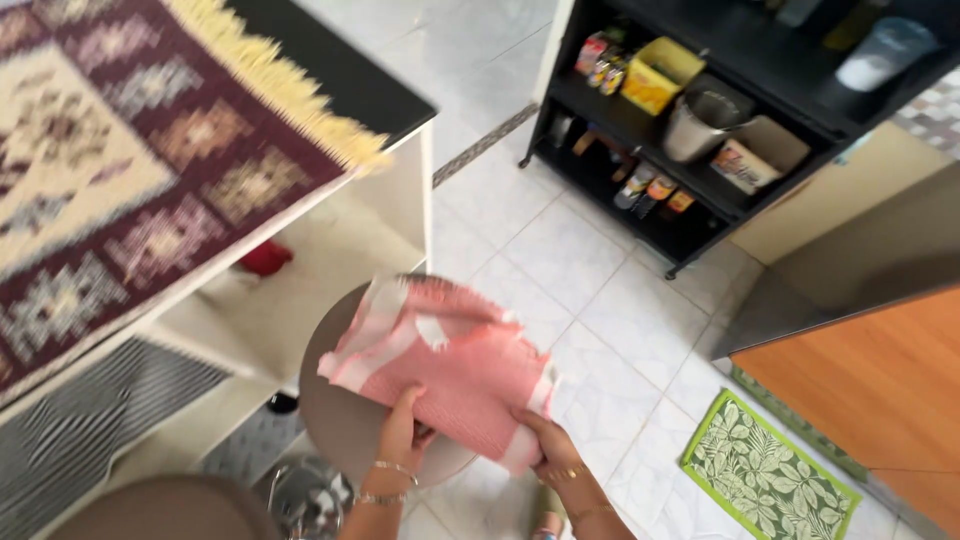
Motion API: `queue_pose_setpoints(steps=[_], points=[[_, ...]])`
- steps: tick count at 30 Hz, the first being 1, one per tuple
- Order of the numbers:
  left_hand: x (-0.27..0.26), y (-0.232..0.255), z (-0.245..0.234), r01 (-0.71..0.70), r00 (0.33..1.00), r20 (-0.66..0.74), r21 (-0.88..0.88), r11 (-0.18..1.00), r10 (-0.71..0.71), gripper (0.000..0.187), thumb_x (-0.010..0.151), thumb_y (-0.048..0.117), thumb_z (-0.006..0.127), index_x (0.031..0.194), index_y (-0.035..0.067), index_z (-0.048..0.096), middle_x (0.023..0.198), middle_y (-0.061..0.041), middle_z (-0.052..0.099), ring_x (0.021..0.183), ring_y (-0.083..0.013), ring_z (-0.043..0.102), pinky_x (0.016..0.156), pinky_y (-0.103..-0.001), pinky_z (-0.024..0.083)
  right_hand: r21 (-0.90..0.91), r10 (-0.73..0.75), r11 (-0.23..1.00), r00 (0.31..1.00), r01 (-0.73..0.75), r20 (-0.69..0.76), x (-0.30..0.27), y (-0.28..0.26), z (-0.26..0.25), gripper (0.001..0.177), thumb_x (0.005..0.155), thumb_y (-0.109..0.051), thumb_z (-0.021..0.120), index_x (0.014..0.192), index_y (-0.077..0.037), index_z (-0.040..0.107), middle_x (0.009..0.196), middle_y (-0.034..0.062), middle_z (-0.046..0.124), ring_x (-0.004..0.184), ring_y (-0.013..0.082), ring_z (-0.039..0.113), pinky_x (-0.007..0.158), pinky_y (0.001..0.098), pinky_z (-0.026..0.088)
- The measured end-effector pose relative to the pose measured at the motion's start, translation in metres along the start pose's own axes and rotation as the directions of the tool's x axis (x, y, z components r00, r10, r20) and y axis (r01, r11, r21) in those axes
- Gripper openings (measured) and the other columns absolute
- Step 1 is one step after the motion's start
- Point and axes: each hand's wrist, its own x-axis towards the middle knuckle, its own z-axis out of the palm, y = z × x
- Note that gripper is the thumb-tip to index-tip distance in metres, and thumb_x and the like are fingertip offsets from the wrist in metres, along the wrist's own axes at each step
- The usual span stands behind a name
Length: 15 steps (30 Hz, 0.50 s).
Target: The recorder takes placemats from a bin and sets them on a dining table, then retrieves plates from a kitchen cabinet and places them on the placemats.
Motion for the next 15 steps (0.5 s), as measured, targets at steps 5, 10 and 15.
queue_pose_setpoints(steps=[5, 10, 15], points=[[-0.016, -0.037, 0.087, -0.04, 0.951, 0.294, -0.189, 0.981, 0.095, 0.037, 0.081, 0.018, 0.071, 0.116, 0.006, 0.066, 0.11, -0.008, 0.07, 0.101, -0.023, 0.066, 0.085, -0.039, 0.055, 0.114, 0.103, 0.986, 0.986, -0.118, 0.129, -0.04, -0.062, -0.074, 0.067, 0.084, -0.026, 0.072, 0.142, 0.002, 0.052, 0.135, 0.0192, 0.067, 0.121, 0.0322, 0.066, 0.103, 0.0478, 0.052], [-0.041, -0.039, 0.203, -0.059, 0.886, 0.442, -0.192, 0.98, 0.14, 0.039, 0.079, 0.014, 0.069, 0.116, 0.004, 0.062, 0.112, -0.01, 0.068, 0.104, -0.026, 0.066, 0.087, -0.046, 0.054, 0.143, 0.113, 0.981, 0.982, -0.135, 0.151, -0.035, -0.168, -0.138, 0.073, 0.086, -0.044, 0.064, 0.149, -0.011, 0.047, 0.151, 0.0114, 0.058, 0.136, 0.0319, 0.056, 0.114, 0.0523, 0.042], [-0.069, -0.005, 0.308, 0.008, 0.907, 0.417, -0.137, 0.99, 0.05, 0.052, 0.08, 0.017, 0.062, 0.128, -0.001, 0.057, 0.121, -0.015, 0.068, 0.113, -0.0306, 0.065, 0.098, -0.047, 0.051, 0.196, 0.133, 0.97, 0.988, -0.147, 0.082, -0.034, -0.278, -0.193, 0.096, 0.091, -0.07, 0.047, 0.152, 0.004, 0.038, 0.156, 0.0267, 0.048, 0.139, 0.0404, 0.048, 0.111, 0.0572, 0.036]])
